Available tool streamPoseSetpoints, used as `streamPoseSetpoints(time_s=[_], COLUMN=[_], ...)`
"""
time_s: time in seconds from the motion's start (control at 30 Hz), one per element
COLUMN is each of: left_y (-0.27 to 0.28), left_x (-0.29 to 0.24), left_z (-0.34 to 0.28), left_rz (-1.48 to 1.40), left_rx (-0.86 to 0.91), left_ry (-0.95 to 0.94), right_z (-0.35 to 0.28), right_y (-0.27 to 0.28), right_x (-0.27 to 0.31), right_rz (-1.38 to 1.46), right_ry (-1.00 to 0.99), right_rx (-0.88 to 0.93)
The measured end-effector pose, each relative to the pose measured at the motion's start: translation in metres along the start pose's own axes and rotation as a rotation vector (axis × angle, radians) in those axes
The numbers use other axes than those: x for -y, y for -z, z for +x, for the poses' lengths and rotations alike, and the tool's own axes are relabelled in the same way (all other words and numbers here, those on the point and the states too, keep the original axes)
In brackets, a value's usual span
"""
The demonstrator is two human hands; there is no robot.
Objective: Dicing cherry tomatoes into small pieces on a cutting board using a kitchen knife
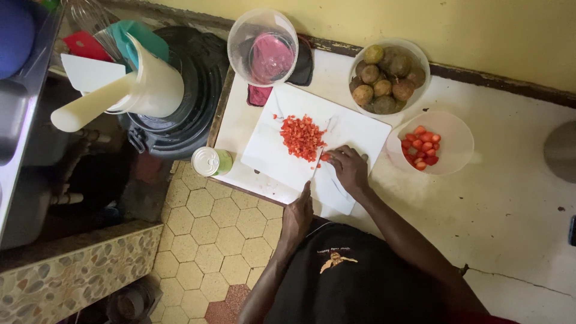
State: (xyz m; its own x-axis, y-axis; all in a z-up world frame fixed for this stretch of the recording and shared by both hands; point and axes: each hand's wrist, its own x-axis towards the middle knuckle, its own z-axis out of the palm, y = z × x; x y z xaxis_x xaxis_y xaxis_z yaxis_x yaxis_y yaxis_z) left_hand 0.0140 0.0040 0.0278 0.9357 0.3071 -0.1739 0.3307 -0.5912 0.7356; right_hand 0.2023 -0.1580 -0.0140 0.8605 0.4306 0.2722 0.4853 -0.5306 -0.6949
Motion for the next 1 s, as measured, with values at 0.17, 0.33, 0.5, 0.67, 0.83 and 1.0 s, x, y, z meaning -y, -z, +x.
streamPoseSetpoints(time_s=[0.17,0.33,0.5,0.67,0.83,1.0], left_y=[0.014,0.012,-0.003,-0.003,-0.006,0.004], left_x=[-0.023,-0.021,-0.007,-0.018,-0.01,0.001], left_z=[0.004,0.006,0.008,0.007,0.003,-0.015], left_rz=[-0.048,-0.043,-0.032,-0.018,0.007,0.217], left_rx=[0.018,0.007,0.016,0.028,0.041,0.065], left_ry=[0.019,0.009,0.007,0.008,0.003,0.051], right_z=[-0.012,-0.014,-0.013,-0.012,-0.01,-0.016], right_y=[-0.025,-0.034,-0.035,-0.038,-0.034,-0.039], right_x=[-0.015,-0.011,-0.005,-0.004,-0.004,-0.007], right_rz=[-0.053,-0.051,-0.055,-0.062,-0.054,-0.087], right_ry=[0.019,0.062,0.03,0.046,0.034,0.065], right_rx=[-0.069,-0.162,-0.207,-0.236,-0.208,-0.242])
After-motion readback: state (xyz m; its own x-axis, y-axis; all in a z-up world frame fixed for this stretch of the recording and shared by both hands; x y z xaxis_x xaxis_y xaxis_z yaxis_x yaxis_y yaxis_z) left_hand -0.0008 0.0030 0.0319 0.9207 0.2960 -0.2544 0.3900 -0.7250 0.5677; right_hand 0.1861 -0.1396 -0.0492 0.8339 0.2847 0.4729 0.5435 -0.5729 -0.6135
